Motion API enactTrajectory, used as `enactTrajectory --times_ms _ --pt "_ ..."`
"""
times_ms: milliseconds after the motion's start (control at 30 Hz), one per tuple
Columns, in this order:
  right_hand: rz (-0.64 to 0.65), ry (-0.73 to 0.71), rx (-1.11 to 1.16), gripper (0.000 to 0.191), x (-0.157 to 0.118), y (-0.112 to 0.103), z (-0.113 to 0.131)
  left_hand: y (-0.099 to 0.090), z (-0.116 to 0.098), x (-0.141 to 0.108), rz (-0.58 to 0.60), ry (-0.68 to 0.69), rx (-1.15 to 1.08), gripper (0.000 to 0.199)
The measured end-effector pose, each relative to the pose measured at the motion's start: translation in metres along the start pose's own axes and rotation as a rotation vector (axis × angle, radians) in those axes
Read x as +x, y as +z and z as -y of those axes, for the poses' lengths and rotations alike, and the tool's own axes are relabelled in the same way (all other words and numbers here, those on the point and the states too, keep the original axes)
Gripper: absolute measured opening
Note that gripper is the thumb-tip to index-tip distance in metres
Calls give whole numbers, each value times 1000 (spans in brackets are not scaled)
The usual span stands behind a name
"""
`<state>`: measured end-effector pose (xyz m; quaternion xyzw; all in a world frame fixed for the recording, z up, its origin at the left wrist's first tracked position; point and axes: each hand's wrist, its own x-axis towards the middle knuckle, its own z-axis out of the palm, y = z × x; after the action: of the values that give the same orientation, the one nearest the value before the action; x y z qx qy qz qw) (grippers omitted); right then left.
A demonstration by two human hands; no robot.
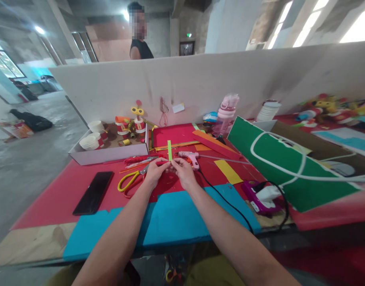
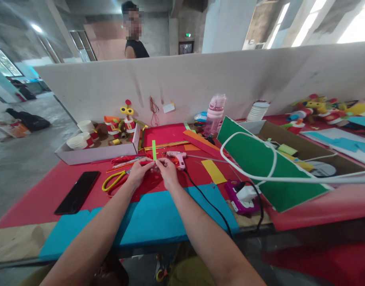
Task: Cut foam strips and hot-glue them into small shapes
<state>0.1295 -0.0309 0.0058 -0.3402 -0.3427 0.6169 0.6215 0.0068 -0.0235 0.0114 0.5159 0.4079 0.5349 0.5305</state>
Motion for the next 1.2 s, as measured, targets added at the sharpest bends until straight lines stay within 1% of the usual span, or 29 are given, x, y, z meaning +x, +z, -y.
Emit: enactTrajectory --times_ms 100,167,267,400,500,667,800,867,1000,1200 --pt "32 60 60 34 -1 1 4 -3 2 2 0 6 14 28" --pt "51 73 57 34 -1 0 7 -4 3 3 -5 -1 15 27" --pt "55 53 -4 34 0 -2 6 -5 4 4 -18 -22 -9 27" --pt "2 6 -85 33 2 -5 1 -4 3 4 -11 -55 -83 27" --pt "-4 7 -91 31 2 -6 1 -3 0 3 3 -71 -118 28" --pt "73 78 -36 34 0 -6 8 -6 -2 3 5 -54 -66 28" --pt "134 118 -75 32 0 -7 10 -9 -3 4 16 -46 9 26" --pt "116 123 -84 31 1 -7 9 -10 -4 4 19 -29 -23 25" --pt "72 104 -23 31 2 -7 7 -9 -8 3 15 11 -101 27" --pt "47 63 2 30 0 -5 8 -7 -9 2 56 -14 -74 25"
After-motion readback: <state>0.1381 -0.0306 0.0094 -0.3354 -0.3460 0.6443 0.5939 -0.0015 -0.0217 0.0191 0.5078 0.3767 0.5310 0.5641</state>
